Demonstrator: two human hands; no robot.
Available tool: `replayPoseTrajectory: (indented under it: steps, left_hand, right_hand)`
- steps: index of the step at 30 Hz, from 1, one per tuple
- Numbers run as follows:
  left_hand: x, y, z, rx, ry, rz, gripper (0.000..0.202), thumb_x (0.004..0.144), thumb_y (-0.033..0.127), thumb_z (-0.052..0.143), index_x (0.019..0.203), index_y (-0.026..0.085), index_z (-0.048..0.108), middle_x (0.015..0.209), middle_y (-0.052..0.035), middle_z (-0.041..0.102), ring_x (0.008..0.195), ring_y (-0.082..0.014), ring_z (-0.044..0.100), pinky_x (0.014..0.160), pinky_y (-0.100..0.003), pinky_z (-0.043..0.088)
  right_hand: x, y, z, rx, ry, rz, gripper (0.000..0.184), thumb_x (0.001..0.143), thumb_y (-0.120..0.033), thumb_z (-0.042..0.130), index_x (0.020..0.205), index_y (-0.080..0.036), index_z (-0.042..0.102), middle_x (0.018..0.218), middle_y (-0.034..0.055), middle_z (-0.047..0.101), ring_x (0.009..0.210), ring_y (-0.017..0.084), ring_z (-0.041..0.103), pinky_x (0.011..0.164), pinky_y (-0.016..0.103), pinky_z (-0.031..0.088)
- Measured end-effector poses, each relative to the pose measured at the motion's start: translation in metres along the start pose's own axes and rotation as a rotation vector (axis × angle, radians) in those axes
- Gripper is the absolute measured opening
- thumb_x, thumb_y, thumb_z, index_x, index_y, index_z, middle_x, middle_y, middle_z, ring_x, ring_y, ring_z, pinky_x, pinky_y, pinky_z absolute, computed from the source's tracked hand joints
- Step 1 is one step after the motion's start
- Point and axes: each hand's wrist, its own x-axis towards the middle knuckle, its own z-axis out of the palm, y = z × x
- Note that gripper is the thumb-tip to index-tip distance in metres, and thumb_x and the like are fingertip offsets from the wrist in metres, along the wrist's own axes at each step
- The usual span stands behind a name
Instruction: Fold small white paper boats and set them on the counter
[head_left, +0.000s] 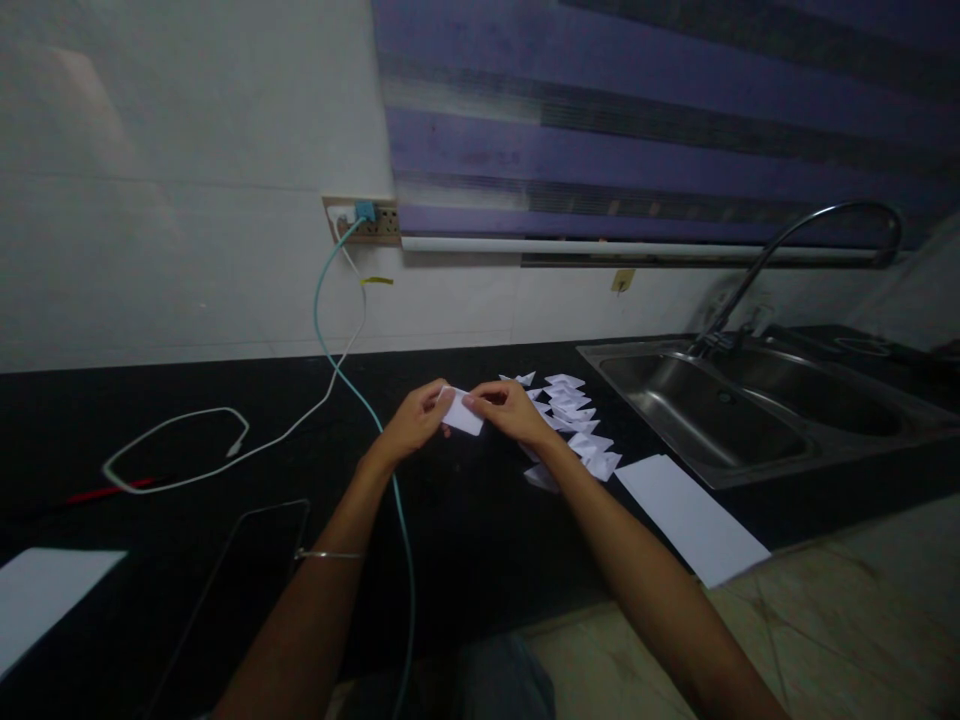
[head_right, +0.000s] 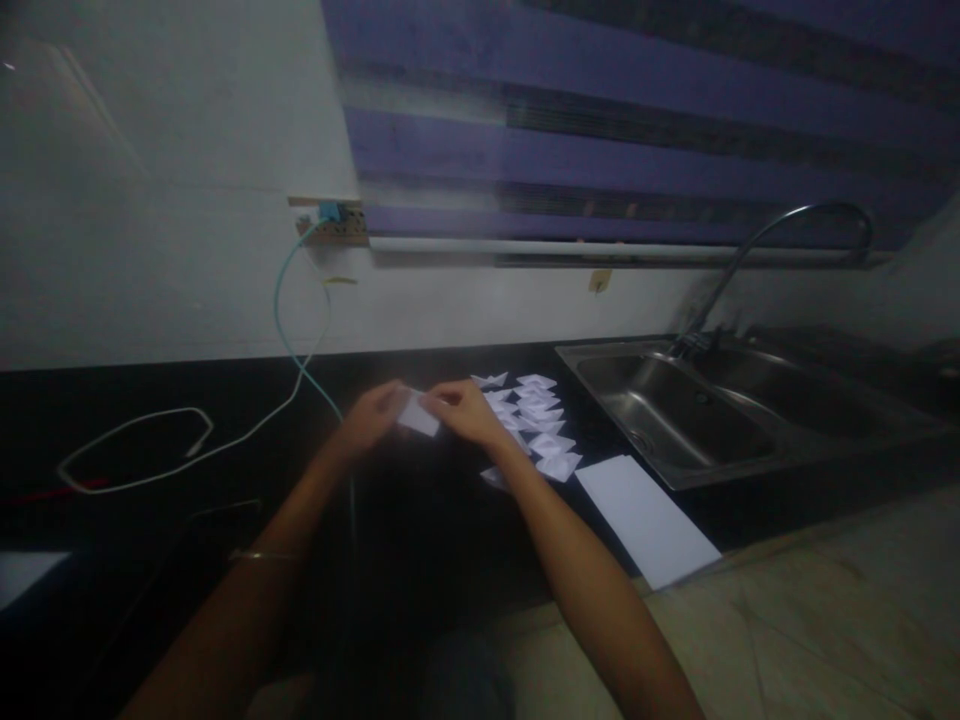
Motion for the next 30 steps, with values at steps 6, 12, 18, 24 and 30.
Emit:
replayPoseTrajectory:
  steps: [6, 12, 18, 24, 30]
  left_hand:
    - [0.002, 0.003, -0.003, 0.1, 0.103, 0.12, 0.029, 0.087, 0.043, 0.054, 0.085, 0.015, 0.064, 0.077, -0.0018, 0.064, 0.071, -0.0138, 0.06, 0.062, -0.022, 0.047]
    - [0.001, 0.0, -0.003, 0.05, 0.074, 0.054, 0.034, 0.087, 0.047, 0.053, 0.089, 0.014, 0.063, 0.061, 0.0006, 0.059, 0.052, -0.0111, 0.055, 0.049, -0.021, 0.042]
    - [-0.001, 0.003, -0.003, 0.147, -0.003, 0.086, 0.039, 0.092, 0.047, 0.043, 0.078, 0.015, 0.06, 0.054, 0.0024, 0.054, 0.049, -0.0096, 0.051, 0.049, -0.02, 0.039]
    - [-0.003, 0.003, -0.001, 0.3, -0.094, 0.082, 0.042, 0.093, 0.047, 0.039, 0.075, 0.016, 0.059, 0.057, 0.002, 0.056, 0.05, -0.0101, 0.051, 0.048, -0.02, 0.037]
    - [-0.005, 0.005, 0.0, 0.387, -0.117, 0.108, 0.04, 0.094, 0.045, 0.037, 0.079, 0.016, 0.061, 0.056, 0.0021, 0.056, 0.05, -0.0109, 0.052, 0.05, -0.021, 0.038]
  right_hand:
    - [0.001, 0.002, -0.001, -0.039, 0.068, -0.023, 0.031, 0.076, -0.044, 0.066, 0.08, -0.015, 0.075, 0.074, 0.0051, 0.071, 0.065, 0.017, 0.062, 0.059, 0.026, 0.046]
    - [0.001, 0.001, 0.0, -0.041, 0.132, -0.047, 0.027, 0.077, -0.042, 0.067, 0.079, -0.016, 0.075, 0.076, 0.0055, 0.072, 0.067, 0.018, 0.064, 0.06, 0.027, 0.047]
    - [0.001, -0.003, 0.0, -0.036, 0.123, -0.101, 0.023, 0.078, -0.039, 0.066, 0.084, -0.018, 0.074, 0.081, 0.0052, 0.072, 0.075, 0.018, 0.065, 0.067, 0.03, 0.049]
    - [0.0, -0.011, -0.002, 0.065, 0.094, -0.167, 0.023, 0.076, -0.035, 0.069, 0.093, -0.02, 0.072, 0.096, 0.006, 0.07, 0.09, 0.019, 0.063, 0.084, 0.034, 0.048]
    - [0.0, -0.009, -0.003, 0.043, 0.075, -0.125, 0.022, 0.074, -0.035, 0.071, 0.087, -0.018, 0.07, 0.088, 0.0048, 0.069, 0.082, 0.017, 0.062, 0.077, 0.031, 0.048]
